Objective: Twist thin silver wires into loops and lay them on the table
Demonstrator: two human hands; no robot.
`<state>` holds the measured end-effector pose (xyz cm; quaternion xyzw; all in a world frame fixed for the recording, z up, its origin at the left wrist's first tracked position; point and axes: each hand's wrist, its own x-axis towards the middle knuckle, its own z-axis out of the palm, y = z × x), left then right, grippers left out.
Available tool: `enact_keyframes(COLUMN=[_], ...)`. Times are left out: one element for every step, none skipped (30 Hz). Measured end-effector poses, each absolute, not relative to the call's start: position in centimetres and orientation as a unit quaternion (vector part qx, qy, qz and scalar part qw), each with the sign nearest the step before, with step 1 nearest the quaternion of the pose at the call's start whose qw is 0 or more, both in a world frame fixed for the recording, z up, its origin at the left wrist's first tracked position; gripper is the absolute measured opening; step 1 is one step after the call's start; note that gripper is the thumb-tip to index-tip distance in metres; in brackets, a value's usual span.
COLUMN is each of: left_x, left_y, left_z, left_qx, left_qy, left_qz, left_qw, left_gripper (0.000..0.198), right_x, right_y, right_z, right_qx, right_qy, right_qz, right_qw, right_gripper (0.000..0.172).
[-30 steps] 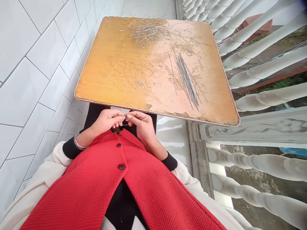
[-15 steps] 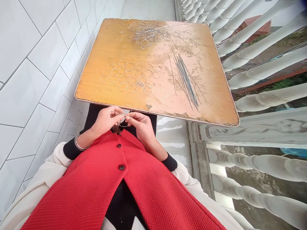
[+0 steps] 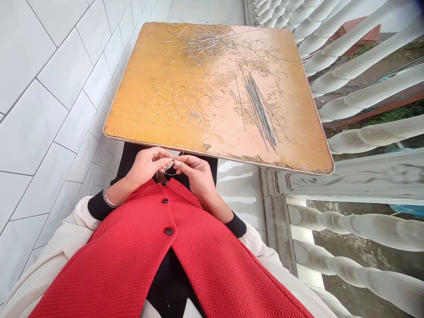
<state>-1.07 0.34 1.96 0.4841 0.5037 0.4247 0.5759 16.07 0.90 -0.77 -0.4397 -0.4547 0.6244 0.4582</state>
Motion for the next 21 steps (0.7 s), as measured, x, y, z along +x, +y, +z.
enact_keyframes(left_x=[-1.04, -1.01, -0.98, -0.95, -0.93, -0.9, -0.88, -0.87, -0.86, -0.85, -0.85, -0.86, -0.88, -0.9, -0.93, -0.95, -0.96, -0.96, -0.94, -0.91, -0.86], left_y=[0.31, 0.28, 0.26, 0.25, 0.23, 0.21, 0.2, 0.18, 0.16, 0.15, 0.15, 0.16, 0.17, 0.2, 0.23, 0.27, 0.31, 0.35, 0.39, 0.43, 0.46], left_z=[1.99, 2.02, 2.04, 2.05, 2.05, 2.04, 2.01, 1.98, 1.94, 1.9, 1.85, 1.8, 1.75, 1.69, 1.62, 1.56, 1.5, 1.47, 1.45, 1.46, 1.48], left_qx=[0.482, 0.479, 0.478, 0.477, 0.476, 0.476, 0.476, 0.476, 0.475, 0.475, 0.478, 0.483, 0.49, 0.496, 0.501, 0.503, 0.502, 0.499, 0.496, 0.493, 0.491], left_qy=[0.504, 0.504, 0.504, 0.502, 0.5, 0.499, 0.498, 0.498, 0.498, 0.498, 0.497, 0.495, 0.492, 0.487, 0.482, 0.477, 0.473, 0.471, 0.47, 0.47, 0.473], left_qz=[0.427, 0.429, 0.431, 0.434, 0.437, 0.439, 0.441, 0.442, 0.443, 0.443, 0.442, 0.439, 0.437, 0.435, 0.434, 0.435, 0.437, 0.438, 0.437, 0.436, 0.434], left_qw=[0.576, 0.576, 0.576, 0.576, 0.576, 0.576, 0.575, 0.575, 0.575, 0.574, 0.574, 0.573, 0.573, 0.572, 0.573, 0.574, 0.577, 0.581, 0.585, 0.588, 0.589], left_gripper=[0.011, 0.011, 0.011, 0.012, 0.013, 0.013, 0.014, 0.015, 0.015, 0.016, 0.016, 0.017, 0.018, 0.02, 0.022, 0.023, 0.024, 0.023, 0.023, 0.022, 0.021], right_x=[16.06, 16.05, 16.04, 16.03, 16.02, 16.02, 16.02, 16.01, 16.01, 16.0, 15.98, 15.96, 15.94, 15.91, 15.89, 15.86, 15.84, 15.82, 15.81, 15.8, 15.8], right_y=[0.9, 0.92, 0.93, 0.96, 0.98, 1.0, 1.01, 1.01, 1.01, 0.99, 0.96, 0.93, 0.89, 0.85, 0.82, 0.79, 0.77, 0.75, 0.73, 0.72, 0.7], right_z=[-0.89, -1.02, -1.16, -1.28, -1.37, -1.41, -1.4, -1.33, -1.23, -1.09, -0.94, -0.8, -0.68, -0.59, -0.52, -0.49, -0.47, -0.47, -0.46, -0.46, -0.44], right_qx=[-0.441, -0.444, -0.446, -0.447, -0.447, -0.448, -0.447, -0.448, -0.45, -0.452, -0.454, -0.455, -0.455, -0.454, -0.451, -0.448, -0.445, -0.443, -0.442, -0.44, -0.438], right_qy=[-0.451, -0.448, -0.444, -0.441, -0.439, -0.438, -0.439, -0.441, -0.444, -0.447, -0.449, -0.45, -0.452, -0.454, -0.457, -0.461, -0.465, -0.47, -0.473, -0.475, -0.477], right_qz=[0.627, 0.629, 0.63, 0.631, 0.631, 0.63, 0.628, 0.626, 0.624, 0.621, 0.618, 0.615, 0.613, 0.611, 0.61, 0.608, 0.608, 0.607, 0.607, 0.607, 0.607], right_qw=[0.457, 0.455, 0.454, 0.455, 0.458, 0.46, 0.461, 0.461, 0.459, 0.458, 0.458, 0.46, 0.461, 0.463, 0.464, 0.465, 0.464, 0.463, 0.461, 0.461, 0.46], right_gripper=[0.016, 0.018, 0.019, 0.021, 0.023, 0.023, 0.023, 0.023, 0.022, 0.022, 0.022, 0.022, 0.022, 0.022, 0.022, 0.022, 0.023, 0.023, 0.023, 0.022, 0.021])
